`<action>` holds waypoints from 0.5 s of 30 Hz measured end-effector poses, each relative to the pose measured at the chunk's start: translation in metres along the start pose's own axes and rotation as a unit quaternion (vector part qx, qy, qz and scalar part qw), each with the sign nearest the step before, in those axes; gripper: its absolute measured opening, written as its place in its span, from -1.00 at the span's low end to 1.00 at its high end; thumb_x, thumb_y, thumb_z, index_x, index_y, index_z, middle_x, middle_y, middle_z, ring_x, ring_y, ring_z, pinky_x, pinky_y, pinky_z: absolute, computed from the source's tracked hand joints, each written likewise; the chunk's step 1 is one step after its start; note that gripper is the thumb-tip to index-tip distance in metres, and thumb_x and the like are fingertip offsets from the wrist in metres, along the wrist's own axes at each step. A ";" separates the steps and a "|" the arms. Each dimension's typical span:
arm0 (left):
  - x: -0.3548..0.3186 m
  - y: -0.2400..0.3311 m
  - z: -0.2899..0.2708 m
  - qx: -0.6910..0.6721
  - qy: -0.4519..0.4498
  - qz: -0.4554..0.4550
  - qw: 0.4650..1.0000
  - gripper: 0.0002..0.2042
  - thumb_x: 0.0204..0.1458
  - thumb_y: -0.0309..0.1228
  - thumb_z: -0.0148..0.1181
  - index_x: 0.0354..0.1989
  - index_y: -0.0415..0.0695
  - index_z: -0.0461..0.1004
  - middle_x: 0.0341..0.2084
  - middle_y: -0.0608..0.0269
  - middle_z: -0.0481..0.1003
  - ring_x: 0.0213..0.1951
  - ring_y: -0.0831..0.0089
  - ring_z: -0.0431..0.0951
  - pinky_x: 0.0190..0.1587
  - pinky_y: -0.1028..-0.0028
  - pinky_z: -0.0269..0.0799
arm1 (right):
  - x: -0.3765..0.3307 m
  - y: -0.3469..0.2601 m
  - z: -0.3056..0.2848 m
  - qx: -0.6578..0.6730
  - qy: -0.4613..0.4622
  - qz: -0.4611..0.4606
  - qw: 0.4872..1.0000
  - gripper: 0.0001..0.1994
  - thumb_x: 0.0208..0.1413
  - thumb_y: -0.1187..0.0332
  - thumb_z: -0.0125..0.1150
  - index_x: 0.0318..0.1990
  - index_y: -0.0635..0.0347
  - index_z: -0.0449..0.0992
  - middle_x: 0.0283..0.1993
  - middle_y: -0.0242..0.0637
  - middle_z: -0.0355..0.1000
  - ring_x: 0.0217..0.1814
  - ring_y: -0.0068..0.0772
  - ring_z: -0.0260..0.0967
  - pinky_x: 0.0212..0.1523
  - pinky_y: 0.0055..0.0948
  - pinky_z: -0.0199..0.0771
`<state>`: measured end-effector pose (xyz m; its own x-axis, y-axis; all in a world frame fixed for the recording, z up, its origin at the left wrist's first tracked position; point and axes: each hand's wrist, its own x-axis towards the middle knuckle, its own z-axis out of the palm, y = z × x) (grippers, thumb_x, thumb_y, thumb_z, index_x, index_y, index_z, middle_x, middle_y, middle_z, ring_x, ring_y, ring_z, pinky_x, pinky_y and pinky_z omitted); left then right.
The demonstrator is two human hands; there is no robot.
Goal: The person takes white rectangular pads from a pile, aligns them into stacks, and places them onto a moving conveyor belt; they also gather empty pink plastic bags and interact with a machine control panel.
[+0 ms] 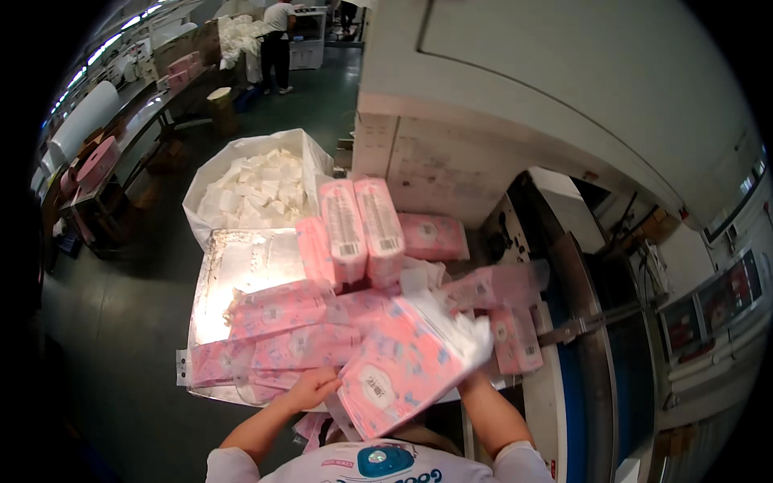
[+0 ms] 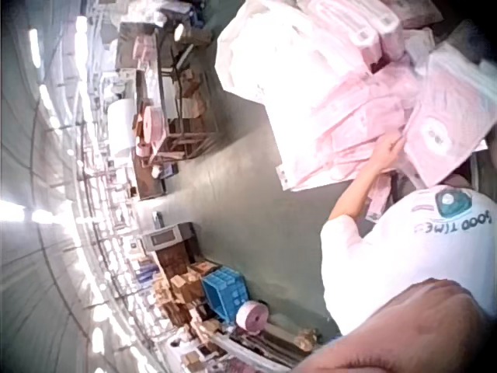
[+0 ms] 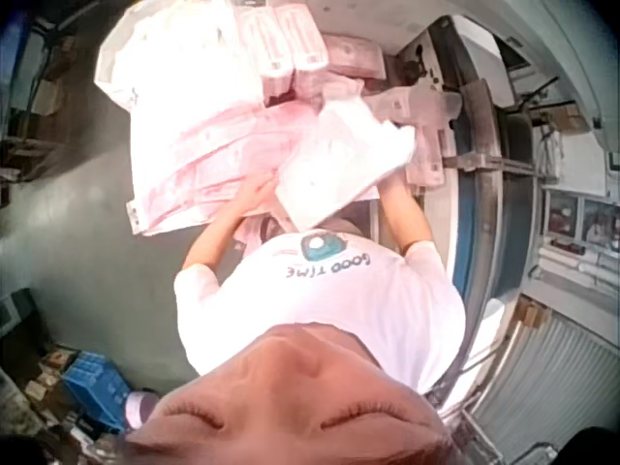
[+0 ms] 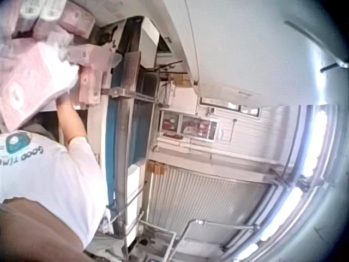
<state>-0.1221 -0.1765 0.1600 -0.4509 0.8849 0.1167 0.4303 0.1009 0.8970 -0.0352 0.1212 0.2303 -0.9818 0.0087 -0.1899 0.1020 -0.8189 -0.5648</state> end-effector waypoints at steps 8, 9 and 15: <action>0.069 0.019 0.126 -0.438 0.089 -0.096 0.890 -0.61 0.22 -0.15 -0.24 -0.10 -0.28 0.28 -0.24 0.01 0.44 -0.11 0.32 0.46 -0.04 0.42 0.35 | -0.069 0.044 -0.030 -0.375 0.053 -0.030 0.925 -0.71 0.19 0.37 -0.05 0.02 0.29 0.36 0.13 -0.31 0.25 0.16 -0.48 0.17 0.12 -0.45 0.17; 0.070 0.026 0.133 -0.441 0.100 -0.087 0.888 -0.60 0.22 -0.12 -0.25 -0.16 -0.26 0.30 -0.29 0.02 0.44 -0.16 0.33 0.48 -0.07 0.42 0.37 | -0.084 0.036 -0.033 -0.366 0.087 -0.010 0.926 -0.71 0.20 0.37 -0.07 0.02 0.30 0.35 0.11 -0.34 0.27 0.11 -0.52 0.20 0.11 -0.48 0.20; 0.129 0.033 0.146 -0.496 0.264 -0.213 0.799 -0.58 0.20 -0.02 -0.25 -0.47 -0.15 0.24 -0.58 0.20 0.42 -0.42 0.41 0.46 -0.30 0.42 0.37 | -0.116 0.022 -0.049 -0.305 0.065 0.013 0.950 -0.50 0.14 0.42 0.01 0.23 0.22 0.07 0.20 -0.28 0.14 0.18 -0.48 0.15 0.13 -0.46 0.20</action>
<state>-0.0519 0.0077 0.1419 -0.7717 0.5241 -0.3603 -0.5637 -0.3014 0.7690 0.0886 0.1308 0.2004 -0.9538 0.0956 -0.2849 0.2387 -0.3349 -0.9115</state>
